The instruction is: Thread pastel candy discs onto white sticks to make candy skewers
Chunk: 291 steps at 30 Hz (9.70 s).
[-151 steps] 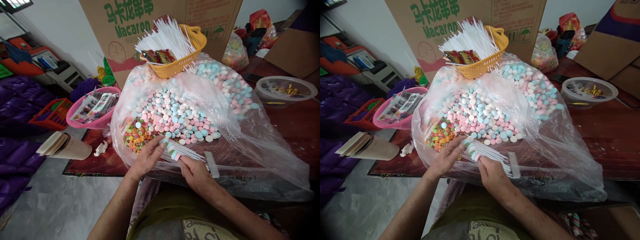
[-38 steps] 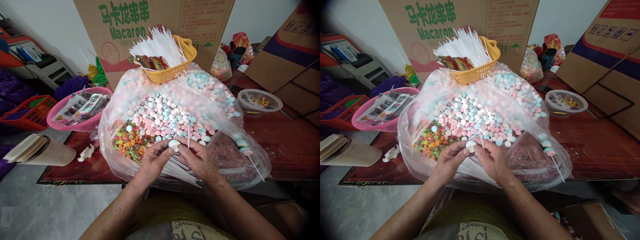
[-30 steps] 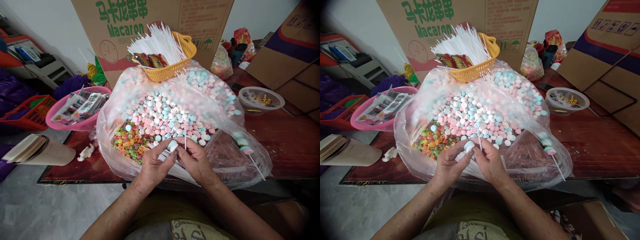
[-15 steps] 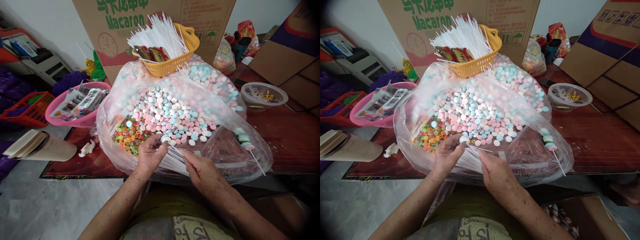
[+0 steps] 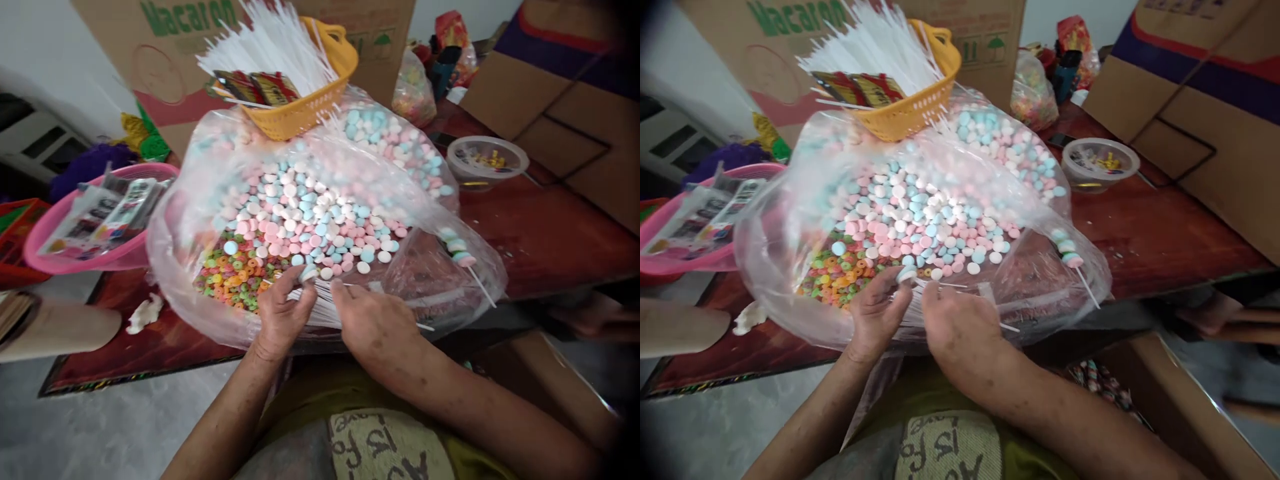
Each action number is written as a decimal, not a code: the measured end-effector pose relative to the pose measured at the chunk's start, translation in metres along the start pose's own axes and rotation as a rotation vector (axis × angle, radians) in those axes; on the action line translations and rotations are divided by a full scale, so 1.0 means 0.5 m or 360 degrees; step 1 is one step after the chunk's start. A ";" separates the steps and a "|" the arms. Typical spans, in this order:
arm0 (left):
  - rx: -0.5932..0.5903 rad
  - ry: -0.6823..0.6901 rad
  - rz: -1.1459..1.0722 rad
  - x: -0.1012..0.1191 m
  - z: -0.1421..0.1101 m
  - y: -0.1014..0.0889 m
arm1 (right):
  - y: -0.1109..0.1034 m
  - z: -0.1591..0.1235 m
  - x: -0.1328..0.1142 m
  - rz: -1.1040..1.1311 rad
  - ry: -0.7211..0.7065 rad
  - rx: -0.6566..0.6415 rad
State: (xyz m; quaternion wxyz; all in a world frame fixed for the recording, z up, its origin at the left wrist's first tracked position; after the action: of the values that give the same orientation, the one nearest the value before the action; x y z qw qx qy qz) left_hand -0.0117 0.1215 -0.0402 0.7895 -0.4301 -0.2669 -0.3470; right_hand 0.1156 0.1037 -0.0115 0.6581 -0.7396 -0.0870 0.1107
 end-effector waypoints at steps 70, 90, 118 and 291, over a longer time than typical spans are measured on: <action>0.0250 -0.1206 -0.0824 -0.118 -0.069 -0.058 | 0.127 0.003 -0.030 0.0192 -0.0080 -0.0446; -0.0117 -0.0557 -0.0217 -0.043 -0.085 -0.045 | 0.143 0.021 0.011 0.0663 -0.0122 -0.0144; -0.0304 -0.1513 -0.1484 -0.083 -0.078 0.026 | 0.134 -0.009 -0.008 0.0653 -0.0317 0.0207; -0.1079 -0.0183 0.0985 -0.051 0.063 0.102 | 0.149 -0.021 0.140 0.1027 0.0075 0.0047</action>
State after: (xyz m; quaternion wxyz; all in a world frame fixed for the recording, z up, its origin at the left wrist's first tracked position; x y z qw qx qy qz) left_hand 0.0085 0.1767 -0.0682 0.6546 -0.7421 -0.0409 -0.1383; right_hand 0.1845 0.1043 -0.0879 0.6015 -0.7218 0.1689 0.2977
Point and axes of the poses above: each hand's wrist, its own z-axis towards the middle knuckle, its own y-axis out of the palm, x = y × z, the point moved 8 cm from there along z, towards the middle knuckle, and after that the axes turned 5 degrees about y, right-handed, at the moved point
